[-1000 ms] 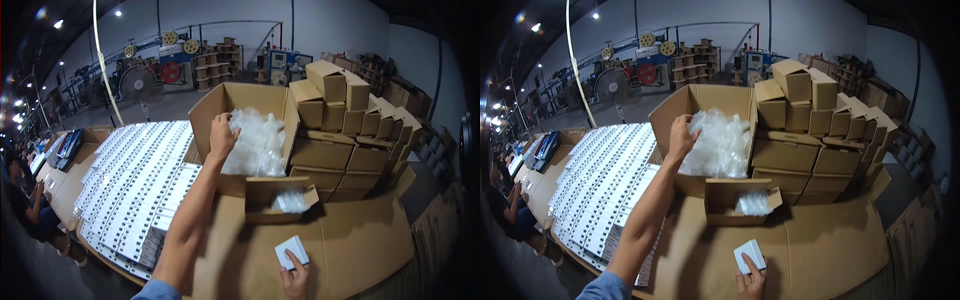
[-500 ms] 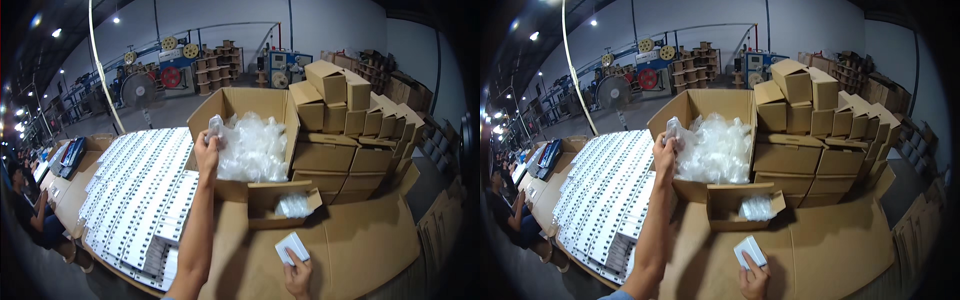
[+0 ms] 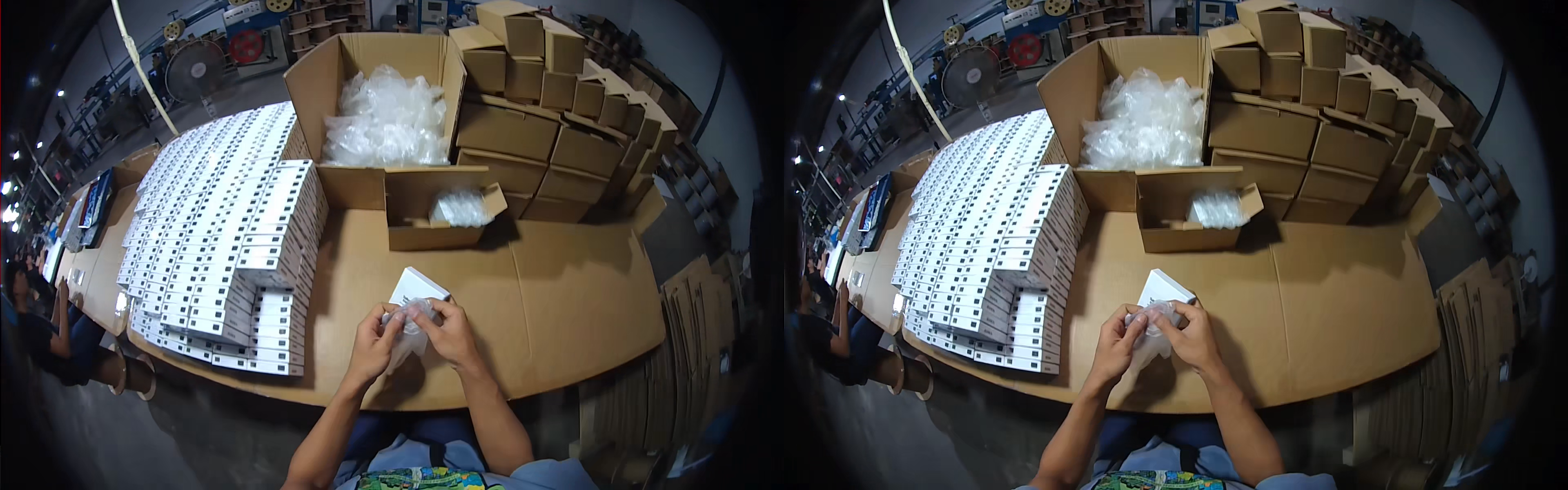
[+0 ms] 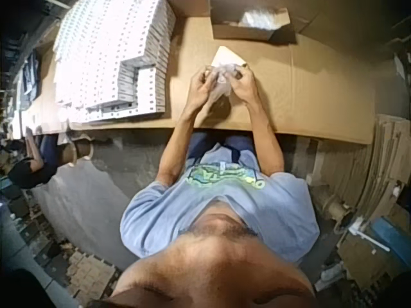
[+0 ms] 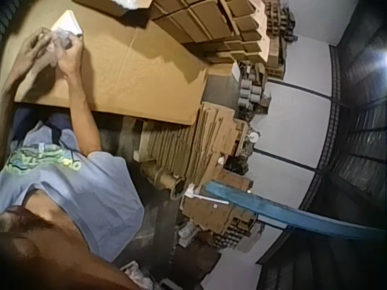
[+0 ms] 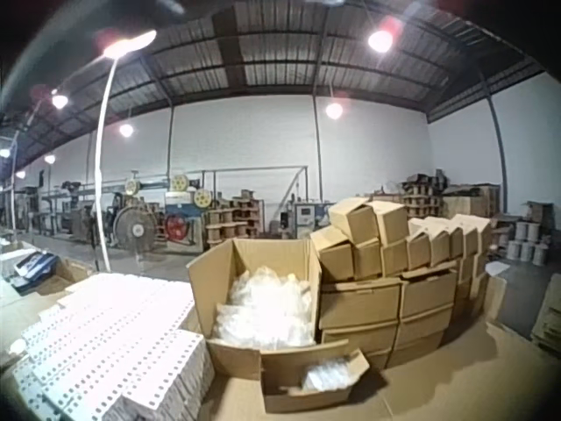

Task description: The person packs individual smartphone boxes by hand, first inserting each into a plastic sleeve, then placing the sleeved boxes into larger cardboard cartons.

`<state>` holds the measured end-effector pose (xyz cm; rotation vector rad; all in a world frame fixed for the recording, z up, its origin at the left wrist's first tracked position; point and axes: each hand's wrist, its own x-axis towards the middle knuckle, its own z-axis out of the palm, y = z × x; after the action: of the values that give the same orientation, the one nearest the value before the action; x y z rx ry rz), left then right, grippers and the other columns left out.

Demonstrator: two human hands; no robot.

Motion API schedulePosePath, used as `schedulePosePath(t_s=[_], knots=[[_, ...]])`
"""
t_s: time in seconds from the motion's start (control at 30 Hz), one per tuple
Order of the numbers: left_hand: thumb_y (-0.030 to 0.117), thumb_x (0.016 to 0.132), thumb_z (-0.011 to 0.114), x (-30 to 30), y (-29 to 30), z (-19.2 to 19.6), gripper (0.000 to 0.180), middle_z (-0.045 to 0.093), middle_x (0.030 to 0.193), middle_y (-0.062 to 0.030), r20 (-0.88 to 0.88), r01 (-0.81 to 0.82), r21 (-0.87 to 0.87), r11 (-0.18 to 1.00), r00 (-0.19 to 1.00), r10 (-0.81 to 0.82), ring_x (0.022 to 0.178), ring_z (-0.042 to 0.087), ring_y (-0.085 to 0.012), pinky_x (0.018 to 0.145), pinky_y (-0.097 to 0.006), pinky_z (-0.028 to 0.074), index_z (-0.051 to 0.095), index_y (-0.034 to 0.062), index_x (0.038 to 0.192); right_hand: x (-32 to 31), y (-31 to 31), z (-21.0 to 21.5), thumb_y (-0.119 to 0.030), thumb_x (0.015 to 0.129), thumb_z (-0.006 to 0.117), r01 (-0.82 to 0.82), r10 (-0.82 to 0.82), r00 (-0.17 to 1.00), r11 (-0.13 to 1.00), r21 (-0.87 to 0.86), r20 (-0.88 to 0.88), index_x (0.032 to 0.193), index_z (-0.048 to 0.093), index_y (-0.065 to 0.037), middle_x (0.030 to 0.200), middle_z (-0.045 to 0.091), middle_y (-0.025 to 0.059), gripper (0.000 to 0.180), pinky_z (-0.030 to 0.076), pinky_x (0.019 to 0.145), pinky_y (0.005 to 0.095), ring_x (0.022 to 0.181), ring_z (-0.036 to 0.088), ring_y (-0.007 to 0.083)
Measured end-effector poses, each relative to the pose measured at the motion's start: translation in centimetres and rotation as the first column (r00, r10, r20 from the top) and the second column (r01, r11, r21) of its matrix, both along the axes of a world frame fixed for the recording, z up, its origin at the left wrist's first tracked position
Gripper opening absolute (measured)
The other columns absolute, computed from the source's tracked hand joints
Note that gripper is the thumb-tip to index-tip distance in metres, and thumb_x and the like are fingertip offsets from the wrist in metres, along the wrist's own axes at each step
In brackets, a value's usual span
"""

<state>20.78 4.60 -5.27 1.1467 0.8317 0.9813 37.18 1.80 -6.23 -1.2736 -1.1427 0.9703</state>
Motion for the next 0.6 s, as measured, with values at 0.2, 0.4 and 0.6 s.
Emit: schedulePosePath(t_s=[0.2, 0.4, 0.6], knots=[[0.006, 0.101, 0.059, -3.0, -0.9, -1.1, 0.01, 0.061, 0.088, -0.0016, 0.253, -0.047, -0.112, 0.993, 0.964, 0.074, 0.075, 0.057, -0.0074, 0.065, -0.02, 0.046, 0.056, 0.0014, 0.11, -0.4, -4.0, -0.8, -0.027, 0.097, 0.069, 0.1, -0.103, 0.994, 0.991, -0.089, -0.022, 0.089, 0.072, 0.0, 0.092, 0.064, 0.006, 0.029, 0.047, 0.07, 0.0294, 0.075, 0.056, 0.0141], [0.002, 0.087, 0.07, -4.2, -1.5, 2.6, 0.031, 0.061, 0.116, -0.012, -0.152, -0.007, 0.595, 0.804, 0.981, 0.121, 0.093, 0.063, -0.0225, 0.078, -0.032, 0.051, 0.06, 0.0028, 0.116, 0.0, -5.7, 1.3, -0.024, 0.105, 0.055, -0.151, -0.114, 0.727, 0.935, -0.32, -0.677, 0.112, 0.066, 0.0, 0.098, 0.07, 0.0057, 0.027, 0.051, 0.079, 0.0293, 0.085, 0.064, 0.0129], [0.011, 0.081, 0.076, -3.1, -2.1, 2.1, 0.016, 0.07, 0.08, -0.0074, -0.259, 0.078, 0.775, 0.627, 0.945, 0.202, 0.083, 0.066, -0.0253, 0.075, -0.035, 0.053, 0.073, 0.0022, 0.095, -1.1, -6.1, -0.7, -0.029, 0.106, 0.051, -0.054, -0.01, 0.967, 0.969, -0.243, -0.255, 0.126, 0.064, 0.003, 0.109, 0.068, 0.0089, 0.04, 0.047, 0.094, 0.0318, 0.102, 0.062, 0.0173]])
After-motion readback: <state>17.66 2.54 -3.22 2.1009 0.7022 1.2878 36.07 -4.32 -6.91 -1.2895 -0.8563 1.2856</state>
